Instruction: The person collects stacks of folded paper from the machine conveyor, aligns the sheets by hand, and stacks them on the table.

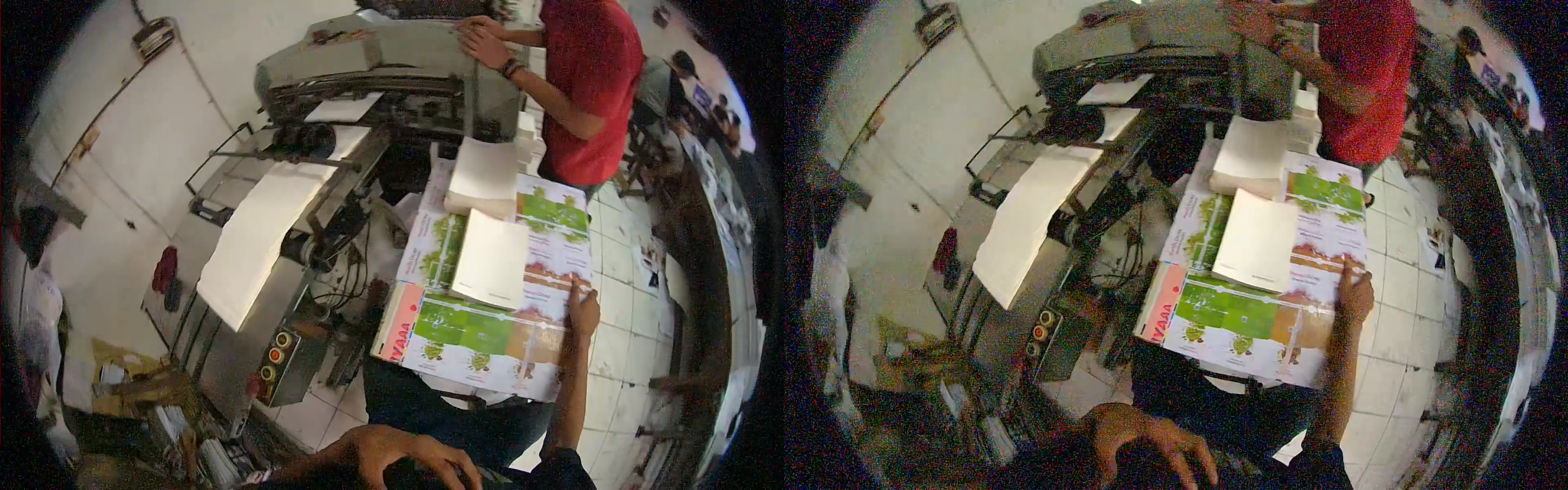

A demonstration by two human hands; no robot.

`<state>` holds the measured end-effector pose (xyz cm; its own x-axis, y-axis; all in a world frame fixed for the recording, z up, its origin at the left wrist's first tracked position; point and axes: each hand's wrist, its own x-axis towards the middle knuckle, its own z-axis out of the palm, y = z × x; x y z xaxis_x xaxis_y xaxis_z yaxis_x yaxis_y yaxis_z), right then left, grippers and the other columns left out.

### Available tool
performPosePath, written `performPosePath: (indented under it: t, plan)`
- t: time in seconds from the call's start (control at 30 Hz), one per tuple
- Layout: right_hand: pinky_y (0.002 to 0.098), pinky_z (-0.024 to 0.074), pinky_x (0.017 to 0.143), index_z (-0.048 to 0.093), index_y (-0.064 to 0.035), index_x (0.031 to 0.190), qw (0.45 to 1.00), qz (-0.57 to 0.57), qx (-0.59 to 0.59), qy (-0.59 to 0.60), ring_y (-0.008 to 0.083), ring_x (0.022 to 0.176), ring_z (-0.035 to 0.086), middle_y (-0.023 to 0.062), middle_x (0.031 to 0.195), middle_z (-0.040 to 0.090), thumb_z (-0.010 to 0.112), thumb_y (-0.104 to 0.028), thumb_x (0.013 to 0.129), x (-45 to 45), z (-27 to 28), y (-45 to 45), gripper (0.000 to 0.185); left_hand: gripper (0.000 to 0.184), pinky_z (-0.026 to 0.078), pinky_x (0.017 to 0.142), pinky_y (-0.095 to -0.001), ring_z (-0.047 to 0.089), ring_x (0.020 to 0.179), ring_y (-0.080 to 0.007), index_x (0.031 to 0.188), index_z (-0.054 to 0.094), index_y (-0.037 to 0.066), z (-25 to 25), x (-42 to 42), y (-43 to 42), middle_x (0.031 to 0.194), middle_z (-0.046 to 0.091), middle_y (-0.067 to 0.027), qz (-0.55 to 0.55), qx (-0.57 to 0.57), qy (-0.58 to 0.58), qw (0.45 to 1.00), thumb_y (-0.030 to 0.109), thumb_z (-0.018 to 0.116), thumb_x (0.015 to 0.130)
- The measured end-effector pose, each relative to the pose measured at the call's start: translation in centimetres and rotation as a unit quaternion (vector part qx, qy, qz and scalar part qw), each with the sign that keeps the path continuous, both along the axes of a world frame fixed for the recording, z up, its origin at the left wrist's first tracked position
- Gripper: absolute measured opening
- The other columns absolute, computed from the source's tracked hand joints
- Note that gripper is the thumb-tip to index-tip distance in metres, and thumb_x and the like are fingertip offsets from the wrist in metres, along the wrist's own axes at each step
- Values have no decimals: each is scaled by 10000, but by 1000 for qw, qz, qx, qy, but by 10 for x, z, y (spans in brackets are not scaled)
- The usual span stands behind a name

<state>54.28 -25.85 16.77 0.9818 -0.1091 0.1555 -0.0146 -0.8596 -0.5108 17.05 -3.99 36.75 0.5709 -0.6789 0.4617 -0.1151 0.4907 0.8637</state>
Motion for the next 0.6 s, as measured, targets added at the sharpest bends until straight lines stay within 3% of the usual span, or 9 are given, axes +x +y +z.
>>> performPosePath:
  t: [0.13,0.2,0.27,0.3,0.43,0.5,0.6]
  plan:
    - [553,526,779,587,72,1083,1000,3,5,-19,506,899,668,344,939,679,503,-703,899,-3,2,0,801,1090,391,1012,-504,497,1242,-343,1419,519,31,-39,-21,25,1353,528,-165,-39,97,101,989,824,676,687]
    - [545,530,766,578,69,1101,1000,-4,8,-23,497,893,673,332,930,684,506,-690,904,-2,0,-2,788,1165,374,1053,-474,503,1234,-302,1439,495,38,-44,-28,34,1331,535,-136,-58,203,238,948,873,656,643]
    - [543,525,813,539,83,1132,1000,5,-11,6,472,908,673,326,962,677,480,-694,922,-9,13,3,807,1181,348,1087,-461,492,1255,-290,1434,500,43,-61,-37,33,1337,531,-126,-56,198,255,945,888,653,623]
    - [542,527,806,532,80,1133,1000,17,-11,-14,461,900,677,319,954,678,493,-687,919,1,-6,-4,797,1197,323,1120,-448,480,1276,-278,1428,504,49,-69,-39,32,1344,526,-116,-44,188,273,943,903,649,603]
    - [531,538,786,549,66,1118,1000,3,-2,-7,447,886,685,300,947,677,501,-695,909,-1,-3,-3,791,1178,322,1113,-441,474,1274,-283,1413,517,53,-87,-45,33,1340,520,-118,-28,189,262,946,891,667,599]
    - [532,539,779,548,66,1113,1000,-3,-2,-1,450,879,685,303,951,676,500,-700,907,1,-3,-5,795,1136,318,1119,-444,466,1298,-294,1413,511,52,-97,-48,37,1377,506,-135,-17,251,239,938,847,689,622]
    - [538,541,765,542,70,1113,1000,2,3,14,458,872,683,315,956,669,491,-713,904,-1,0,-5,812,1090,314,1127,-452,458,1311,-299,1428,493,54,-108,-52,39,1397,492,-143,-20,258,235,937,795,699,657]
